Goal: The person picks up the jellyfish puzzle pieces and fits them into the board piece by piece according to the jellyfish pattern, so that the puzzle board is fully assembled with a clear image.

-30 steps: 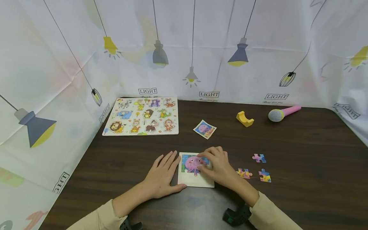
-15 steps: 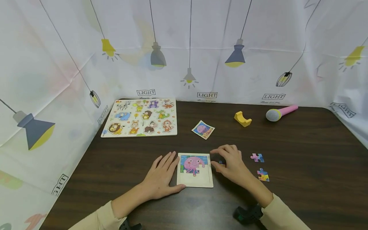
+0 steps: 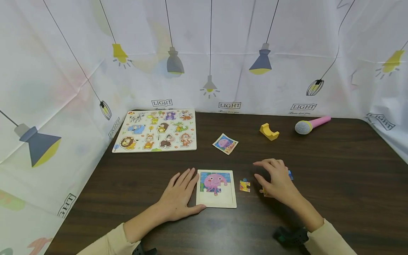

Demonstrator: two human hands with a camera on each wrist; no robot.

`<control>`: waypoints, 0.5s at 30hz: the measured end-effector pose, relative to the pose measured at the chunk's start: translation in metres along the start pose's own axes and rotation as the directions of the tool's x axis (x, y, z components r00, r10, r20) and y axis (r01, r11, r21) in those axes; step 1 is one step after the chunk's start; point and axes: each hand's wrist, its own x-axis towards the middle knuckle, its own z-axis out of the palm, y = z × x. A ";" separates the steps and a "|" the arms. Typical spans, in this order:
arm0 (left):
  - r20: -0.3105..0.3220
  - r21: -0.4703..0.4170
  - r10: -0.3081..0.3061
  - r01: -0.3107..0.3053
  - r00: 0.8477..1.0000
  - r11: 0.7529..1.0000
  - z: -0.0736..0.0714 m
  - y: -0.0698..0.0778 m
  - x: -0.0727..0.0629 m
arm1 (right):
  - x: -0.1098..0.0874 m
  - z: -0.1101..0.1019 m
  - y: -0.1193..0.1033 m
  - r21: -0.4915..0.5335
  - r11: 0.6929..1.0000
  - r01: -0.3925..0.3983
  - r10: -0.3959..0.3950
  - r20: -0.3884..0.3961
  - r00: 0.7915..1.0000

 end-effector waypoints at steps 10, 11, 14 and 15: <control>-0.007 -0.001 -0.001 0.000 1.000 1.000 0.001 -0.001 0.000 | -0.010 -0.020 0.030 -0.064 0.997 -0.044 0.041 -0.042 0.998; -0.007 -0.001 0.000 0.000 1.000 1.000 0.001 -0.001 0.000 | -0.011 -0.023 0.033 -0.066 0.996 -0.058 0.056 -0.037 0.998; -0.010 0.000 0.003 -0.003 1.000 1.000 0.001 0.000 0.001 | -0.015 -0.030 0.042 -0.077 0.990 -0.116 0.116 -0.017 0.993; -0.010 0.001 0.003 -0.003 1.000 1.000 0.001 0.000 0.001 | -0.016 -0.032 0.045 -0.082 0.988 -0.134 0.134 -0.010 0.991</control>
